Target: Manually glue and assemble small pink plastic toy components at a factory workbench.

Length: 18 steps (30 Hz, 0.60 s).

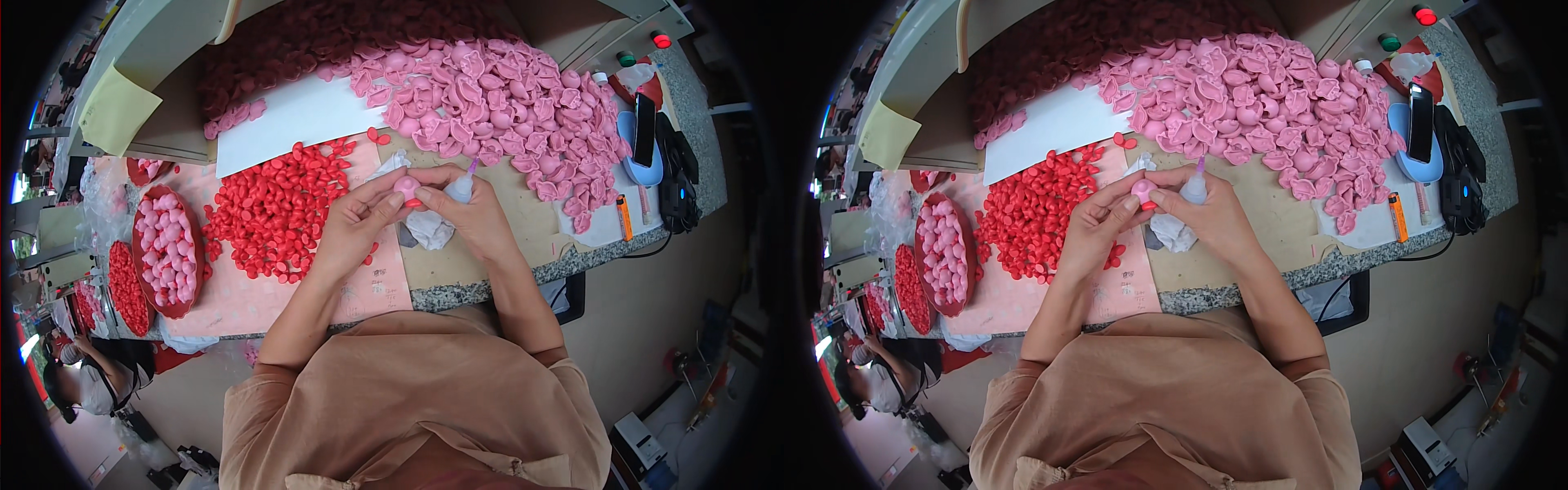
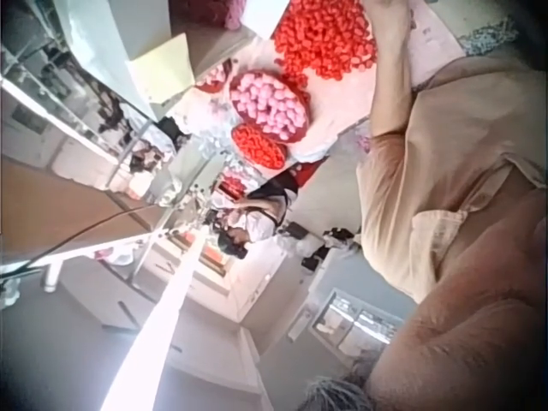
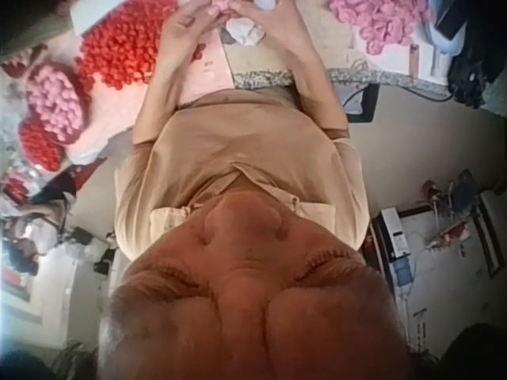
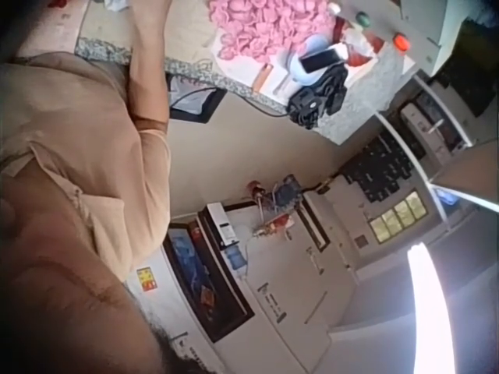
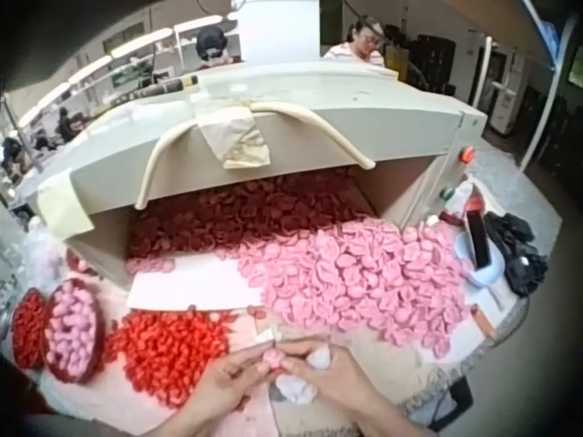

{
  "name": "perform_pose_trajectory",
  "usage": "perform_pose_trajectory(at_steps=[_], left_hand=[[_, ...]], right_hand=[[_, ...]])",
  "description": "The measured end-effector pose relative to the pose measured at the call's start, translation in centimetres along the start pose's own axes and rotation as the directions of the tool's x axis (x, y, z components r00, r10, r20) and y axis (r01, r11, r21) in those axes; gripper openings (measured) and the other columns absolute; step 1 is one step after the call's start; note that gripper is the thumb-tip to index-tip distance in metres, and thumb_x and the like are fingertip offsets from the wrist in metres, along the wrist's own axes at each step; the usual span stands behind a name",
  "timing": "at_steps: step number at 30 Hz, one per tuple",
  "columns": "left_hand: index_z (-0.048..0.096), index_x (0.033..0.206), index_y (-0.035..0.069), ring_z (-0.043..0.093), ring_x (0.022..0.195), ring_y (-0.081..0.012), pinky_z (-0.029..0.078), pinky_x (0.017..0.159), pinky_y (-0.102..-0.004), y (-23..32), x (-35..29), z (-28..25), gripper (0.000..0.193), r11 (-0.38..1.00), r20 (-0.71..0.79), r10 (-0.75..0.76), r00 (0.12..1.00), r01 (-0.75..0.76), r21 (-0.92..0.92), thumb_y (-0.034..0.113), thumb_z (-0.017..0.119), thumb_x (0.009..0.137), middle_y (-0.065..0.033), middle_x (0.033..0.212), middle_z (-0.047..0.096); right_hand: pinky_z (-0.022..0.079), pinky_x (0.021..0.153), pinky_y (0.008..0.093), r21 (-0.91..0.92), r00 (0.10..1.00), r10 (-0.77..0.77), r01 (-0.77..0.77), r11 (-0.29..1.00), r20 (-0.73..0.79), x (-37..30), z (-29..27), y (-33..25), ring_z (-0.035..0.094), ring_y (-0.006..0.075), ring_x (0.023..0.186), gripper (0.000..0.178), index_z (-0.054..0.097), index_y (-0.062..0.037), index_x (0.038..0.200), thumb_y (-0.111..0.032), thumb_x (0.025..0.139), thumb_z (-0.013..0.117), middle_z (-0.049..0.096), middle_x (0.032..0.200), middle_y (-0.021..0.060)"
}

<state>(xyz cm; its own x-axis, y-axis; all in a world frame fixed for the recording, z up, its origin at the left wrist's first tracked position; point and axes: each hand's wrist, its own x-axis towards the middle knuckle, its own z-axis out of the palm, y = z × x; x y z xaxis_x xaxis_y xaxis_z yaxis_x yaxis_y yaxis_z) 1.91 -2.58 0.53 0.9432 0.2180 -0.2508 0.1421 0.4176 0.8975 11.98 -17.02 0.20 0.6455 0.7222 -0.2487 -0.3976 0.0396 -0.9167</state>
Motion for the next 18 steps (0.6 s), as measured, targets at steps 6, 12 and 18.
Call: perform_pose_trajectory(at_steps=[6,12,18], left_hand=[[0.044,0.128,-0.001,0.056,0.103,-0.0165,0.049,0.089,-0.0332,0.7,0.2,0.0,0.038,1.000,-0.008,0.002,1.000,-0.002,-0.004,0.008,0.051,0.091,-0.0107,0.119,0.055],[0.047,0.125,0.003,0.057,0.100,-0.0167,0.050,0.088,-0.0372,1.8,0.3,-1.6,0.034,0.946,-0.079,0.069,0.994,-0.090,-0.311,0.009,0.049,0.092,-0.0076,0.116,0.054],[0.044,0.126,0.004,0.057,0.100,-0.0170,0.048,0.090,-0.0377,1.7,0.2,-0.9,0.034,0.915,-0.023,0.060,0.998,-0.065,-0.399,0.013,0.048,0.093,-0.0071,0.115,0.054]], right_hand=[[0.046,0.077,0.0251,0.003,0.996,-0.073,0.073,0.997,-0.045,-0.2,0.5,-0.5,0.057,0.0117,0.091,0.021,0.062,0.0014,0.104,-0.004,0.083,0.062,0.061,0.099,0.0045],[0.045,0.075,0.0275,-0.660,0.916,-0.375,0.370,0.653,0.142,-2.4,-0.6,-1.7,0.057,0.0181,0.088,0.018,0.064,-0.0007,0.093,0.000,0.075,0.066,0.060,0.094,0.0079],[0.045,0.070,0.0278,-0.774,0.865,-0.502,0.328,0.541,0.015,-2.5,-1.8,-1.7,0.057,0.0186,0.078,0.013,0.063,-0.0003,0.086,0.000,0.074,0.067,0.060,0.090,0.0088]])
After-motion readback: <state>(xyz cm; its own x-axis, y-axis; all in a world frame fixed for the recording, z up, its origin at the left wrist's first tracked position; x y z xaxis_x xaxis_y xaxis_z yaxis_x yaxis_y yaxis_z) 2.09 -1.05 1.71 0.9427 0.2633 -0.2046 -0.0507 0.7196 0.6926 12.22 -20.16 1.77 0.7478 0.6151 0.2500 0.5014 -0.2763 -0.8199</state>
